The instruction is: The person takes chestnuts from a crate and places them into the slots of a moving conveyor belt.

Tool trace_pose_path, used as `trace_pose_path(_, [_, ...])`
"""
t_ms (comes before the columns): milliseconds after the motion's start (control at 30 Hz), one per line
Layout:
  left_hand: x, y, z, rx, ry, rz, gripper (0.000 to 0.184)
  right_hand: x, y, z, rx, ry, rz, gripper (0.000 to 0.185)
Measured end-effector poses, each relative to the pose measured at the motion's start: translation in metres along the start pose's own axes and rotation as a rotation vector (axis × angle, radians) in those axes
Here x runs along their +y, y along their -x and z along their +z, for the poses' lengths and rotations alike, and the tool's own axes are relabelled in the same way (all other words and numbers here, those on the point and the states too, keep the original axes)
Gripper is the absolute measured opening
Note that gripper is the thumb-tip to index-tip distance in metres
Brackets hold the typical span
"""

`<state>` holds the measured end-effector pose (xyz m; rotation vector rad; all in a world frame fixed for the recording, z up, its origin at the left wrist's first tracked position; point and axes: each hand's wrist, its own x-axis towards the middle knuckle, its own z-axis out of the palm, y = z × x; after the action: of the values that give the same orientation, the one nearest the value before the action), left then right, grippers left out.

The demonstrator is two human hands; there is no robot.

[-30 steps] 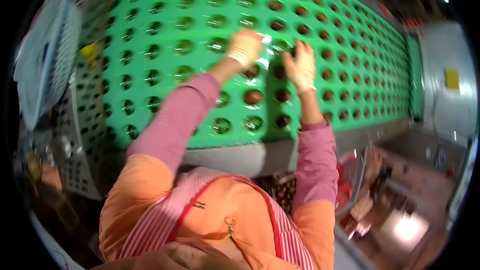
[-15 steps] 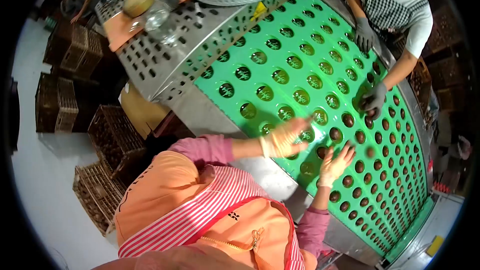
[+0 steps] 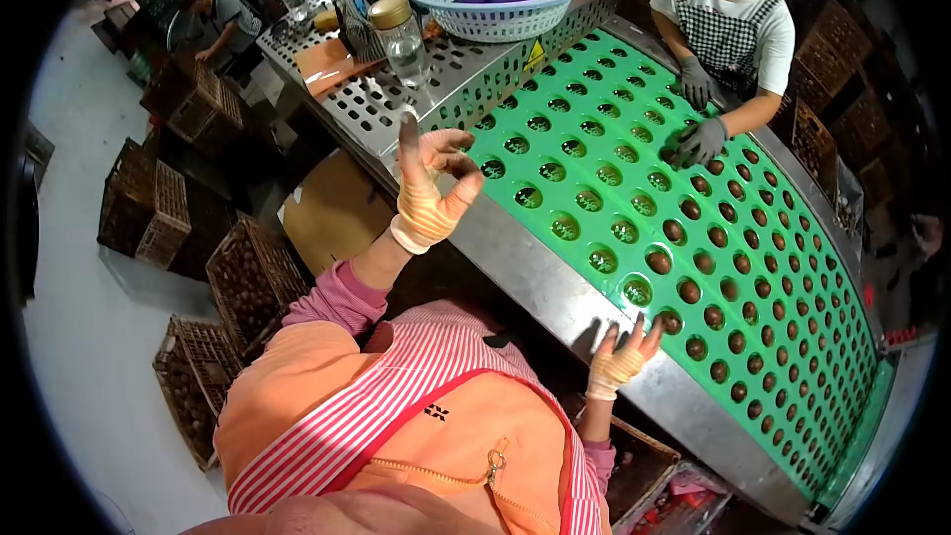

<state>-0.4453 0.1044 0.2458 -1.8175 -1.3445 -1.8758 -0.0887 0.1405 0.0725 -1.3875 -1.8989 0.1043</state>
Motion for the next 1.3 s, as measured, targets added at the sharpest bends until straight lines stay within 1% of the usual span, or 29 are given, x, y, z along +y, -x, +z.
trace_pose_path(67, [-0.007,0.001,-0.004,0.079,0.039,-0.149,0.099,-0.002,0.031,0.001,-0.038,-0.054,0.001,0.049])
trace_pose_path(100, [-0.010,-0.008,-0.014,0.139,-0.074,-0.149,0.097,-0.001,0.048,0.001,-0.044,-0.010,-0.001,0.046])
trace_pose_path(167, [-0.003,-0.023,-0.031,0.252,0.074,-0.344,0.094,-0.007,0.068,-0.006,-0.043,-0.044,0.086,0.044])
trace_pose_path(233, [0.001,-0.030,-0.036,0.358,0.246,-0.453,0.092,-0.008,0.084,-0.005,0.000,-0.013,0.100,0.042])
trace_pose_path(367, [-0.016,-0.009,-0.019,0.342,0.370,-0.521,0.093,0.004,0.087,0.002,-0.076,0.119,0.112,0.041])
trace_pose_path(400, [-0.015,-0.008,-0.018,0.328,0.350,-0.500,0.093,0.000,0.080,0.000,-0.028,0.154,0.058,0.037])
trace_pose_path(467, [-0.021,-0.006,-0.033,0.351,0.360,-0.478,0.095,0.001,0.069,-0.001,-0.052,0.181,0.090,0.031])
trace_pose_path(500, [-0.025,-0.005,-0.044,0.364,0.356,-0.469,0.095,0.001,0.062,0.000,-0.071,0.191,0.104,0.028])
trace_pose_path(533, [-0.027,-0.008,-0.060,0.390,0.249,-0.404,0.095,0.000,0.053,0.001,-0.049,0.224,0.094,0.020])
trace_pose_path(567, [-0.029,-0.011,-0.083,0.410,0.137,-0.444,0.093,0.000,0.047,0.000,-0.091,0.240,0.094,0.016])
trace_pose_path(600, [-0.038,-0.019,-0.110,0.456,0.077,-0.371,0.090,0.009,0.045,0.002,-0.131,0.268,0.105,0.016])
trace_pose_path(633, [-0.042,-0.034,-0.144,0.576,0.162,-0.416,0.083,0.016,0.042,0.008,-0.160,0.295,0.117,0.015])
trace_pose_path(667, [-0.074,-0.037,-0.190,0.729,-0.041,-0.340,0.074,0.016,0.037,0.008,-0.194,0.296,0.148,0.017])
trace_pose_path(700, [-0.058,-0.056,-0.221,0.853,0.050,-0.461,0.075,0.014,0.035,0.008,-0.203,0.299,0.118,0.017])
trace_pose_path(767, [-0.043,-0.055,-0.249,0.803,-0.280,-0.313,0.067,0.009,0.031,0.014,-0.194,0.291,0.066,0.017])
trace_pose_path(800, [-0.039,-0.038,-0.245,0.629,-0.288,-0.265,0.058,0.015,0.034,0.020,-0.127,0.301,-0.009,0.018])
trace_pose_path(833, [-0.034,-0.011,-0.230,0.453,-0.296,-0.223,0.049,0.013,0.032,0.020,-0.112,0.289,-0.004,0.018])
trace_pose_path(900, [-0.029,0.035,-0.200,0.244,-0.523,-0.216,0.053,0.004,0.025,0.021,-0.137,0.269,0.109,0.018])
trace_pose_path(933, [-0.031,0.050,-0.187,0.239,-0.428,-0.300,0.058,0.000,0.022,0.022,-0.107,0.279,0.062,0.017])
trace_pose_path(967, [-0.034,0.063,-0.181,0.234,-0.330,-0.382,0.064,0.007,0.021,0.026,-0.134,0.265,0.061,0.017])
trace_pose_path(1033, [-0.043,0.084,-0.181,0.316,-0.255,-0.540,0.075,0.012,0.024,0.033,-0.037,0.375,-0.128,0.018])
trace_pose_path(1067, [-0.049,0.087,-0.190,0.314,-0.270,-0.549,0.079,0.012,0.024,0.033,-0.035,0.391,-0.115,0.024])
trace_pose_path(1100, [-0.066,0.097,-0.205,0.338,-0.348,-0.507,0.077,0.015,0.024,0.033,-0.048,0.414,-0.112,0.032])
trace_pose_path(1167, [-0.080,0.086,-0.231,0.624,-0.066,-0.678,0.073,0.026,0.025,0.035,-0.173,0.409,-0.039,0.038])
trace_pose_path(1233, [-0.080,0.060,-0.263,0.709,-0.009,-0.816,0.070,0.024,0.024,0.034,-0.211,0.404,0.017,0.040])
trace_pose_path(1300, [-0.098,0.044,-0.286,0.708,-0.120,-0.756,0.073,0.022,0.021,0.033,-0.227,0.414,0.054,0.042])
